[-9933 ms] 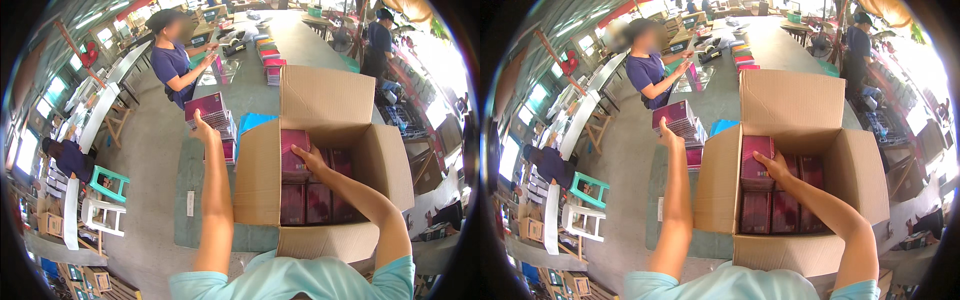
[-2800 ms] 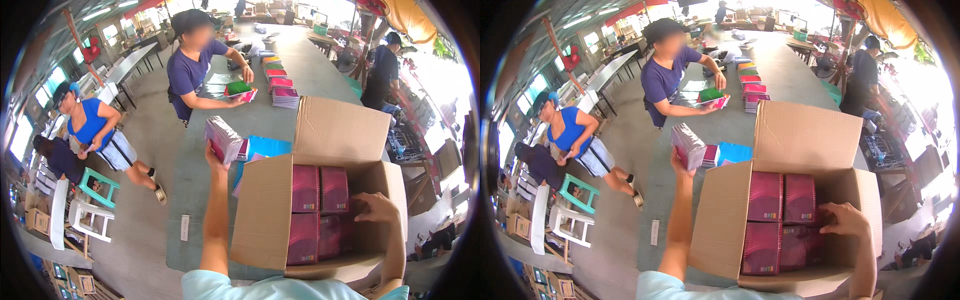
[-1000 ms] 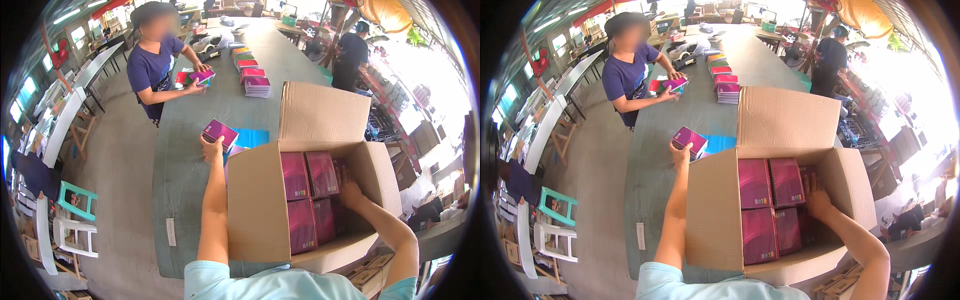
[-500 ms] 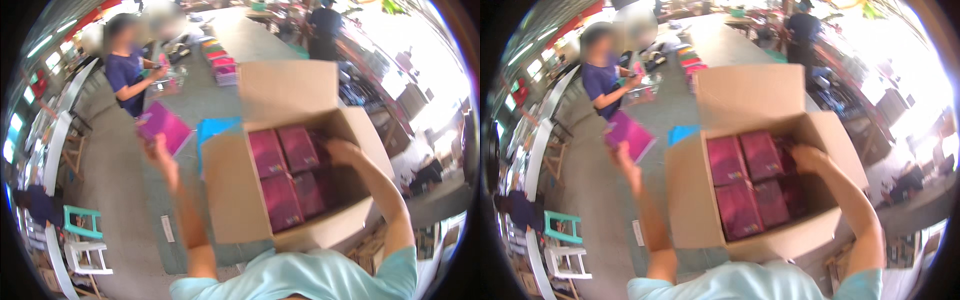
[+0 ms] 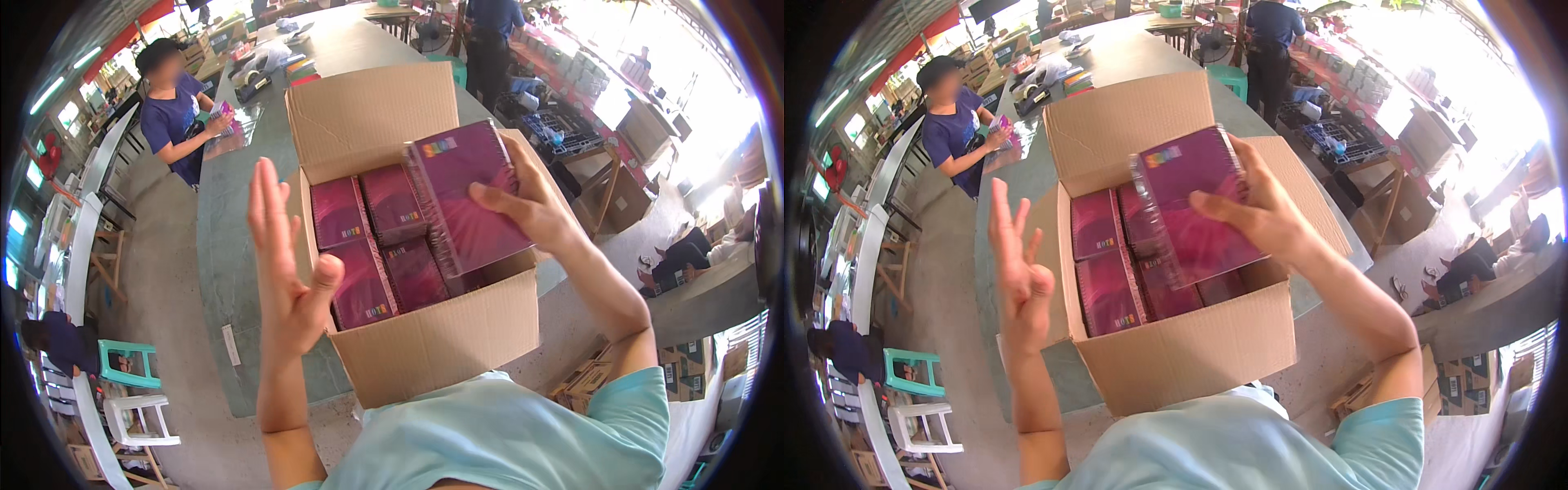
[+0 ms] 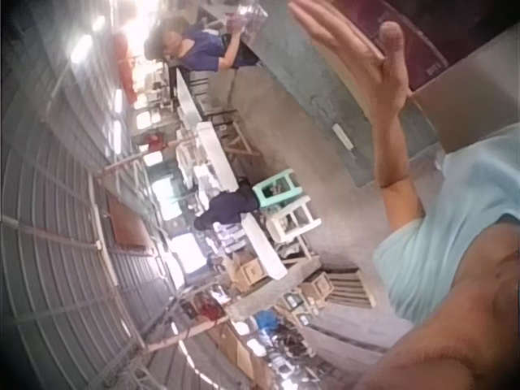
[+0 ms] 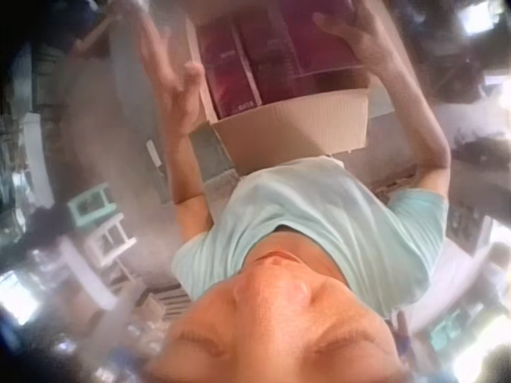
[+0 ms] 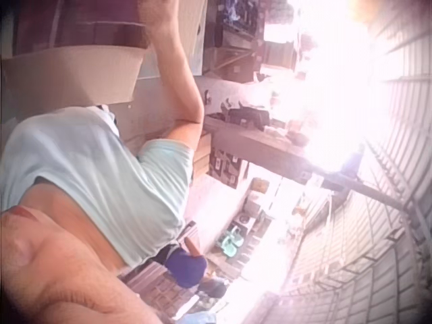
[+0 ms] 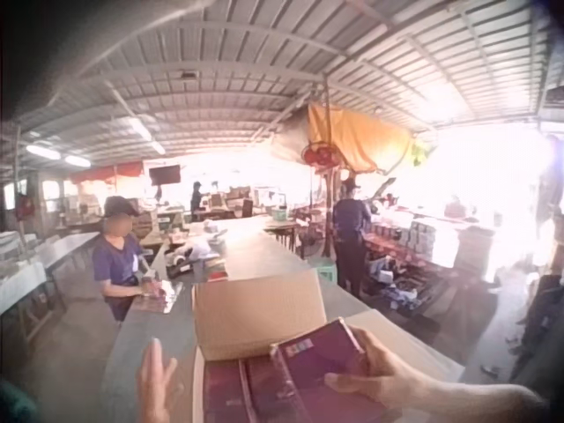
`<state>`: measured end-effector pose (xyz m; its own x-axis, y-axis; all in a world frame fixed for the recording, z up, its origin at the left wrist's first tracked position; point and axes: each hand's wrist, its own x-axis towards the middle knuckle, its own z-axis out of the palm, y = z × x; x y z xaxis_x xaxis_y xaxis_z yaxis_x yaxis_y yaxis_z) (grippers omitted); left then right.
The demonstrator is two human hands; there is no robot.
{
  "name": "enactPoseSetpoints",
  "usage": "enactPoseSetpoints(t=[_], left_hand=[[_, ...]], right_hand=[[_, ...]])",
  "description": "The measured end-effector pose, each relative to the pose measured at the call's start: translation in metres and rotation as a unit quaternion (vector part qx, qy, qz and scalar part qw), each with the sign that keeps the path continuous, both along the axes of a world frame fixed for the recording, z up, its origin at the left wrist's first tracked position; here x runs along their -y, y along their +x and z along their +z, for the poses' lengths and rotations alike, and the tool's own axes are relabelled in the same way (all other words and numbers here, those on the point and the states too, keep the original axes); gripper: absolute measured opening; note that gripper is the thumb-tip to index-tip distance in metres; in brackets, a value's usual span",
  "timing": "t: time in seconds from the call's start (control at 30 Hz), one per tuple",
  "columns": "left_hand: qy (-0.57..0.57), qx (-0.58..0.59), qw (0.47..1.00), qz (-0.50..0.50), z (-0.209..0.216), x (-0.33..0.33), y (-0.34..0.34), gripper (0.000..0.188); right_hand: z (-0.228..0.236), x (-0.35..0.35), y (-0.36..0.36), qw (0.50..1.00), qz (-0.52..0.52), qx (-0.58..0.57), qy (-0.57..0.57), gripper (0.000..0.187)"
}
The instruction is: The person picks up stacks of purple books from a table and places them into a cardboard box. They then check off items in a notebook with a pen and use a tape dispenser to seal the top of the box.
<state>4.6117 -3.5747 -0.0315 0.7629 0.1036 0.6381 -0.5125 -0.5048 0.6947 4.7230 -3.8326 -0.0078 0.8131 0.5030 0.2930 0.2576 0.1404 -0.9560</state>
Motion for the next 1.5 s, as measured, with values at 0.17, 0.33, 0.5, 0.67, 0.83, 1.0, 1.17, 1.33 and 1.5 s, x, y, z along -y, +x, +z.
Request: enactPoseSetpoints(t=[0.17,0.33,0.5,0.67,0.83,1.0,1.17,1.33,1.5], left_hand=[[-0.057,-0.018,0.996,0.066,0.003,0.014,-0.018,0.104],[-0.110,0.049,0.981,0.152,0.009,0.000,-0.053,0.105],[-0.159,0.131,0.964,0.169,-0.018,-0.016,-0.068,0.076],[-0.274,0.023,0.879,0.390,-0.102,-0.057,-0.122,0.040],[-0.213,-0.339,0.845,0.355,-0.183,-0.055,-0.188,0.036],[-0.082,-0.431,0.860,0.260,-0.197,-0.030,-0.188,0.059],[-0.025,-0.508,0.846,0.160,-0.191,-0.061,-0.207,0.072],[0.047,-0.484,0.860,0.155,-0.207,-0.140,-0.214,0.076],[0.070,-0.472,0.876,0.073,-0.218,-0.211,-0.208,0.076]], right_hand=[[-0.019,0.043,0.002,0.842,-0.124,0.128,-0.510,0.067],[-0.031,0.036,0.013,0.730,0.039,0.333,-0.596,0.060],[-0.137,0.038,0.029,0.656,0.186,0.343,-0.646,0.061],[-0.073,0.037,0.033,0.830,0.114,0.288,-0.463,0.063],[-0.023,0.112,-0.026,0.982,0.014,0.138,-0.129,0.070],[-0.042,0.161,-0.044,0.979,0.050,0.077,0.180,0.066],[-0.044,0.101,-0.049,0.969,0.194,0.094,0.118,0.085],[-0.032,0.028,-0.088,0.956,0.242,0.143,0.085,0.080],[-0.032,-0.094,-0.122,0.959,0.233,0.138,0.085,0.079]])
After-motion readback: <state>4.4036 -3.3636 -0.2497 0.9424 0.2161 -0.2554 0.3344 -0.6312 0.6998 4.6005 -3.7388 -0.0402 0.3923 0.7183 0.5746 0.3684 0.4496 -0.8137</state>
